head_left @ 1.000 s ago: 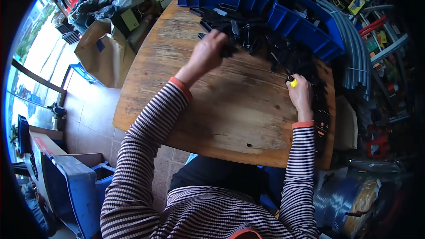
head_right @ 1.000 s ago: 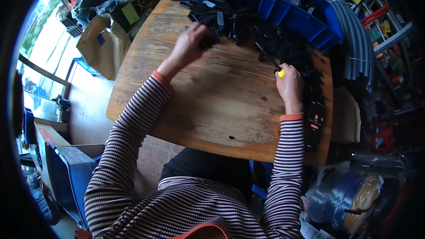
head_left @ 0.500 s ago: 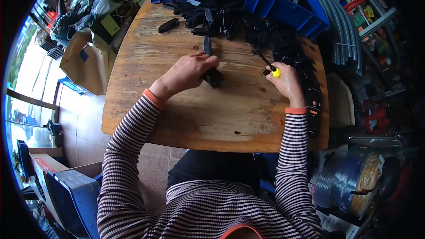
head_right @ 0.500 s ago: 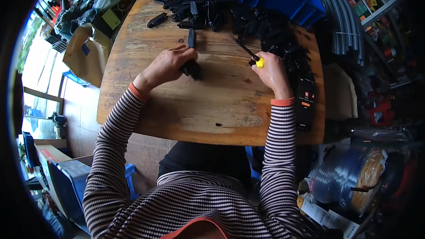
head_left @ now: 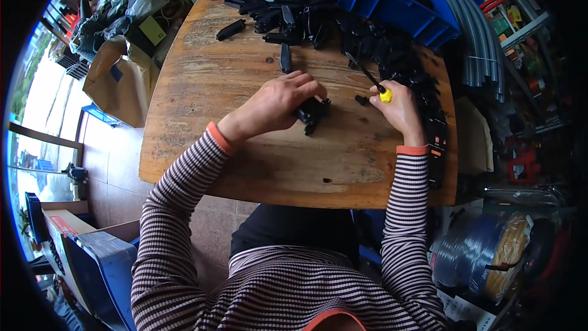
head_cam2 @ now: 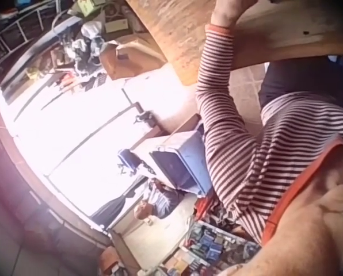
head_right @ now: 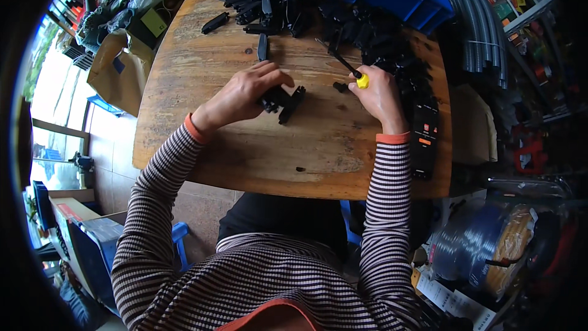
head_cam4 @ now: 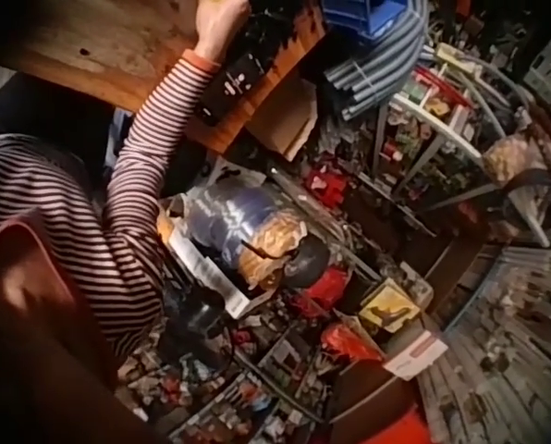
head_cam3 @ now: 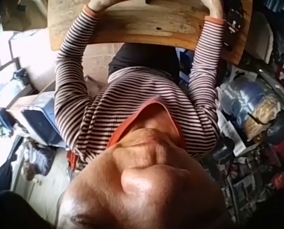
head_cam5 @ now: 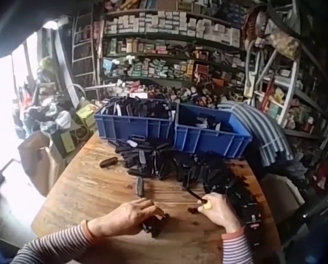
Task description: The person is assembling or disassembling small black mechanical components using a screwdriver at a workstation.
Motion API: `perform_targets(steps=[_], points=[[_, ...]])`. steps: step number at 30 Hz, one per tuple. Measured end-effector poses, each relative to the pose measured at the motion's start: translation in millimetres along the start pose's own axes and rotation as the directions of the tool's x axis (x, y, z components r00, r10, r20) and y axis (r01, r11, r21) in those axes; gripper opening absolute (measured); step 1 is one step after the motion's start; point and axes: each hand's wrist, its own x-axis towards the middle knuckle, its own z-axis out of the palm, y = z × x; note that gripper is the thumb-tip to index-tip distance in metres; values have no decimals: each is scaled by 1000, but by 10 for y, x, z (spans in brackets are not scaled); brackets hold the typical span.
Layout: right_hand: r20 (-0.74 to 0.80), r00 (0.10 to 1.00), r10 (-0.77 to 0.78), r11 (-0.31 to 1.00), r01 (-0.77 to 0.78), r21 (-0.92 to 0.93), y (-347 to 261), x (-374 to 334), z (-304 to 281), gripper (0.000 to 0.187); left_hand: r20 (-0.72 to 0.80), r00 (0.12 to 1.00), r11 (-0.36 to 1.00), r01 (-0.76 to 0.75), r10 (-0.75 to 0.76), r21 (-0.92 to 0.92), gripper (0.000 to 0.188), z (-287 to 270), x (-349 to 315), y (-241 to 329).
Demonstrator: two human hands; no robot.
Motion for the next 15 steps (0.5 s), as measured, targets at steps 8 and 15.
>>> perform_targets(steps=[8,15], points=[[-17,997,-77,997,77,-13,-257,19,221,20,81,979,981,-192,188,37,21,161,-399,34],[55,971,-232,926,238,-292,-523,58,415,19,30,981,971,-196,193,139,23,358,-445,71]])
